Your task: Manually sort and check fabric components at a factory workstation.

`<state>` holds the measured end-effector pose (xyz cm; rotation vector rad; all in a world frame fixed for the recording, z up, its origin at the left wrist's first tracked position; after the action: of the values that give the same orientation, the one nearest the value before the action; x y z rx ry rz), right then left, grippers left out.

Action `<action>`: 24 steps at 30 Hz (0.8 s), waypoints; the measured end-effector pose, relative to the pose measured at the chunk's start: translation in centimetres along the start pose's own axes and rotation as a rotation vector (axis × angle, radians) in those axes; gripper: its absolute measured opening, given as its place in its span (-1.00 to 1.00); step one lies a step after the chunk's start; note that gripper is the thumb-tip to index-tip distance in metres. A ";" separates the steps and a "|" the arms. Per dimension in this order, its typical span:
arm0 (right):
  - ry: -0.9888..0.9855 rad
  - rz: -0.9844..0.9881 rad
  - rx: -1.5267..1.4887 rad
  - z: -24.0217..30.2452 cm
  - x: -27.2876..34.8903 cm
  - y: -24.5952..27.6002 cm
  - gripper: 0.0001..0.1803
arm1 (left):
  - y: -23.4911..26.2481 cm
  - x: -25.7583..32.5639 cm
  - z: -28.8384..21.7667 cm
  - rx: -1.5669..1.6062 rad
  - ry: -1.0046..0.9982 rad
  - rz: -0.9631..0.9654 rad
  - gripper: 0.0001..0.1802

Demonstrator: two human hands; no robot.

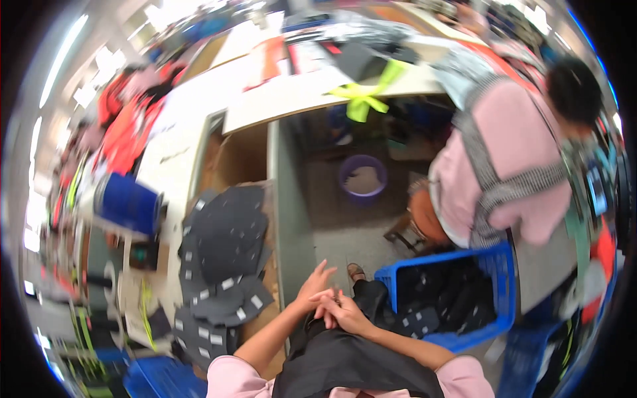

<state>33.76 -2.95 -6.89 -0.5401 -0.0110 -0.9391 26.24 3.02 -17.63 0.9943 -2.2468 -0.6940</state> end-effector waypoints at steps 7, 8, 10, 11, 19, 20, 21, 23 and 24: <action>-0.242 0.192 -0.089 -2.8 -1.1 -5.2 -0.62 | 22.7 6.4 6.4 0.481 0.374 -0.709 -0.41; -0.260 0.222 -0.071 -3.2 -0.7 -6.2 -0.62 | 24.0 7.4 9.3 0.388 0.452 -0.741 -0.44; -0.307 0.220 -0.021 -3.9 -0.6 -4.7 -0.61 | 23.5 6.3 6.4 0.183 0.421 -0.708 -0.48; -0.329 0.186 -0.033 -3.8 -0.5 -3.8 -0.61 | 21.0 5.9 4.1 0.210 0.287 -0.688 -0.52; -0.128 0.274 0.071 -3.3 -3.0 -5.0 -0.56 | -13.7 24.0 15.6 0.593 0.556 -0.284 -0.65; -0.109 0.242 0.086 -3.2 -2.7 -4.3 -0.59 | -14.1 22.5 16.0 0.593 0.565 -0.263 -0.67; -0.064 0.192 0.055 -3.3 -2.3 -2.7 -0.58 | -11.9 19.6 13.7 0.613 0.456 -0.244 -0.70; 0.023 0.103 0.048 -2.5 -0.9 -1.0 -0.59 | -7.9 16.4 10.0 0.604 0.337 -0.208 -0.71; 0.064 0.082 0.058 -1.9 -0.6 -1.1 -0.60 | -6.8 15.2 10.4 0.593 0.247 -0.154 -0.67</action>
<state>32.14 -3.86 -8.21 -0.4534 0.0414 -0.8731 13.96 -10.51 -24.87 1.4506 -2.2047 0.0607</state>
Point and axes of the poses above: each hand's wrist, its own x-axis away from the middle knuckle, its own y-axis out of the back of the hand, z = x × y, the point moved 8 cm from there along -x, towards the middle knuckle, and after that the axes turned 9 degrees about z, right-handed, at the moved point
